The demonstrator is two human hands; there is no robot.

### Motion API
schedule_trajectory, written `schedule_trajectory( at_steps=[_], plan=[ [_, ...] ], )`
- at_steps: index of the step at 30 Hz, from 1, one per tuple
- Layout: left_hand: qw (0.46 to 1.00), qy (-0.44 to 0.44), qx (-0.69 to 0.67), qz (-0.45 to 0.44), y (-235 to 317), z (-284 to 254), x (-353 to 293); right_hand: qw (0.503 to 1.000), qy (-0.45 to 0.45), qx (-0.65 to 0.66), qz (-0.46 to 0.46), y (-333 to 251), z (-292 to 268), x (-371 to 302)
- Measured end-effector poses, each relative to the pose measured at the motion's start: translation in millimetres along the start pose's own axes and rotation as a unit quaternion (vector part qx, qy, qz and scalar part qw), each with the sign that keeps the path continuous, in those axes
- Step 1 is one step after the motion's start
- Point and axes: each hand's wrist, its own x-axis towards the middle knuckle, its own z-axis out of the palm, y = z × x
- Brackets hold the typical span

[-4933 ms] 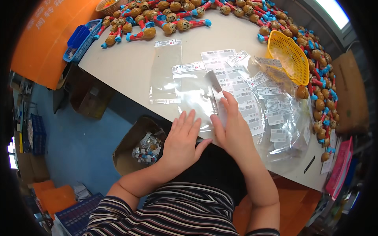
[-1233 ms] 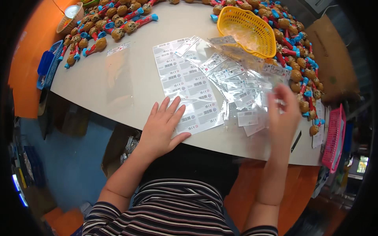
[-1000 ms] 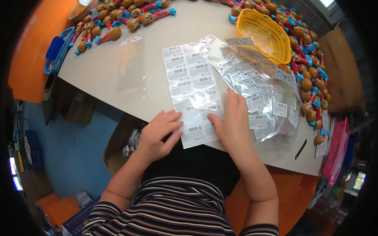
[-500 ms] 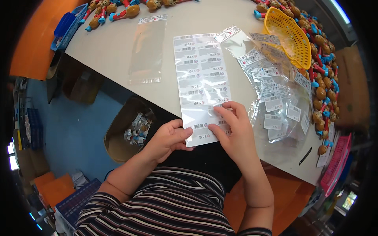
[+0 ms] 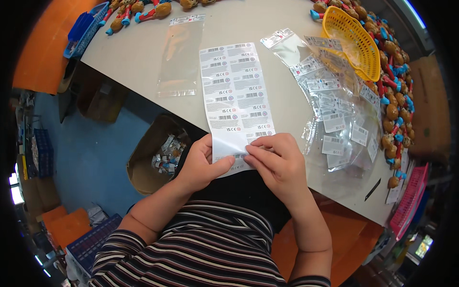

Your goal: Placing toy figures and labels into small plastic bags.

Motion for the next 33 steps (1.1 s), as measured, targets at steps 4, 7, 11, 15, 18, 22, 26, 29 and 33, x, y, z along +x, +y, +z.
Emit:
schedule_trajectory(
  at_steps=[4,7,11,15,18,22,26,29,33],
  plan=[
    [1.0,0.001,0.016,0.022,4.4,2.3,1.5,0.998,0.008,-0.021,-0.052,-3.8,-2.6,3.1],
    [1.0,0.018,-0.001,0.015,5.7,3.2,5.9,0.99,0.031,-0.09,-0.107,-1.7,3.5,-0.1],
    [0.999,0.037,-0.018,0.013,6.3,2.8,8.6,0.969,0.042,-0.178,-0.168,-0.1,8.7,-6.3],
    [0.998,0.042,-0.038,0.021,5.1,3.8,9.9,0.944,0.066,-0.239,-0.216,2.1,15.7,-9.7],
    [0.998,0.054,-0.034,0.025,2.5,3.5,10.8,0.942,0.058,-0.244,-0.222,2.4,14.9,-10.9],
    [0.997,0.065,-0.048,0.016,1.3,4.1,12.7,0.946,0.032,-0.237,-0.22,0.3,13.2,-9.4],
    [0.996,0.084,-0.039,-0.004,2.0,3.5,15.3,0.959,0.071,-0.193,-0.195,6.0,21.2,-10.4],
    [0.995,0.086,-0.013,-0.055,6.8,-5.9,20.0,0.969,0.073,-0.162,-0.172,2.3,20.9,-12.2],
    [0.993,0.105,-0.023,-0.048,13.3,-6.1,28.4,0.972,0.078,-0.123,-0.186,-0.2,14.8,-17.3]
  ],
)
